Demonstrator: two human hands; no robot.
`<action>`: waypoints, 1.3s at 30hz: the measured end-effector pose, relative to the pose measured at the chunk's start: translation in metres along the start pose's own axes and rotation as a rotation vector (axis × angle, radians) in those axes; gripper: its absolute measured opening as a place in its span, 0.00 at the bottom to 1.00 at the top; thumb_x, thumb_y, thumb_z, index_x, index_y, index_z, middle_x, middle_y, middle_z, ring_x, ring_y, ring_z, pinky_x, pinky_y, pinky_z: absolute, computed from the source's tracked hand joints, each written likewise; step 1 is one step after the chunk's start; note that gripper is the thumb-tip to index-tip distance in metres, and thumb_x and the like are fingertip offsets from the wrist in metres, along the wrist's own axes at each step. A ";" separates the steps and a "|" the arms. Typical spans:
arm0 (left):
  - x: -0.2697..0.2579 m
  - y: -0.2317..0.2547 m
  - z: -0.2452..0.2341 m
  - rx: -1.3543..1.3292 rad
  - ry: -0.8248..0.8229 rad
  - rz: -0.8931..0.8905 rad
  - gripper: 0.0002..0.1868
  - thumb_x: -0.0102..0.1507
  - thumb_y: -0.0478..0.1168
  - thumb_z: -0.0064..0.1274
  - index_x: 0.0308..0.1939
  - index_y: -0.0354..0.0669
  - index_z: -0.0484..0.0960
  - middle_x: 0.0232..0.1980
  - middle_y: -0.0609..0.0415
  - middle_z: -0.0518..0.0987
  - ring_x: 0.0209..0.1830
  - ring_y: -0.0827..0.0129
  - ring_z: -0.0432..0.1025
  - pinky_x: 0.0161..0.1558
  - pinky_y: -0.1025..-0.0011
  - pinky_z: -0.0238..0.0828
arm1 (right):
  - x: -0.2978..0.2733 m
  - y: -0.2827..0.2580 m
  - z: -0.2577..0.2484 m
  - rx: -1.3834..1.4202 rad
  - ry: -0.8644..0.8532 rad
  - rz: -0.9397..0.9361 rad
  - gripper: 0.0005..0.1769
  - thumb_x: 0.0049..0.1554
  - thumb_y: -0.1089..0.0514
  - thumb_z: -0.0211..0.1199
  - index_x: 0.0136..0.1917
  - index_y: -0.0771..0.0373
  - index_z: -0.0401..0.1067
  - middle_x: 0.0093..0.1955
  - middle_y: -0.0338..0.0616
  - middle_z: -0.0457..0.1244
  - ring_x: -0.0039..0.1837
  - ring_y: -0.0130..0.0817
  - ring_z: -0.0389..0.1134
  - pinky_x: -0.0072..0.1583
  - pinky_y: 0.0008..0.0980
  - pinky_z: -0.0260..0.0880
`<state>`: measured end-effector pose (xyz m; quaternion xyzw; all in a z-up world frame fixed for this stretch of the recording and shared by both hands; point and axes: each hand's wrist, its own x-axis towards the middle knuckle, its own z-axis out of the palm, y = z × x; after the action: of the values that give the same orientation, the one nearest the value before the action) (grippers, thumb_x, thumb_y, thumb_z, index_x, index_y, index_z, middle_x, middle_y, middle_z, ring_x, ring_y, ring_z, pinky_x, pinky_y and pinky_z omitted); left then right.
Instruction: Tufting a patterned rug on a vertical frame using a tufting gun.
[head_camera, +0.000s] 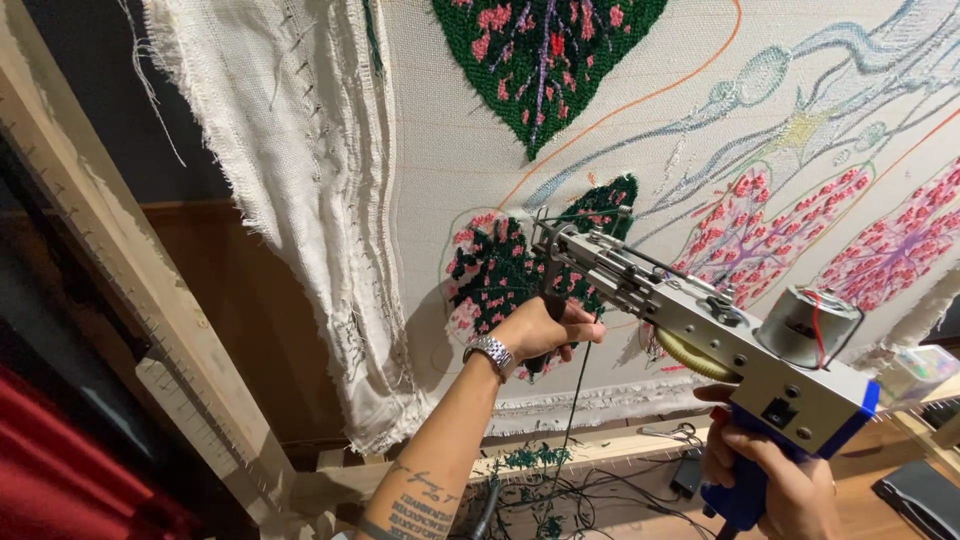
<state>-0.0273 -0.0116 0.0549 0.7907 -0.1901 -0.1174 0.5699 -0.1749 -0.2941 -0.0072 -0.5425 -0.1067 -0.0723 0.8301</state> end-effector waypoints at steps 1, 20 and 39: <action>-0.002 0.000 0.001 0.000 0.000 0.000 0.22 0.56 0.53 0.67 0.44 0.40 0.90 0.34 0.52 0.84 0.23 0.75 0.75 0.26 0.74 0.71 | 0.001 -0.001 0.003 0.000 0.000 0.000 0.26 0.52 0.65 0.56 0.63 0.82 0.67 0.31 0.48 0.55 0.32 0.35 0.55 0.36 0.35 0.58; 0.005 -0.024 -0.005 -0.191 -0.011 0.021 0.22 0.54 0.49 0.70 0.46 0.40 0.89 0.33 0.58 0.83 0.23 0.78 0.71 0.26 0.75 0.69 | 0.009 -0.008 0.036 -0.101 0.048 0.007 0.22 0.51 0.68 0.59 0.59 0.80 0.69 0.31 0.45 0.57 0.30 0.33 0.56 0.32 0.34 0.57; 0.055 -0.050 -0.045 -0.200 0.072 0.131 0.14 0.62 0.47 0.63 0.44 0.42 0.91 0.41 0.59 0.87 0.24 0.82 0.71 0.22 0.77 0.70 | 0.045 0.022 0.090 -0.247 0.119 -0.019 0.12 0.55 0.70 0.62 0.53 0.73 0.73 0.36 0.46 0.63 0.31 0.31 0.61 0.33 0.32 0.62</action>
<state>0.0484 0.0169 0.0237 0.7196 -0.2081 -0.0700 0.6587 -0.1354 -0.2031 0.0195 -0.6343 -0.0529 -0.1247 0.7611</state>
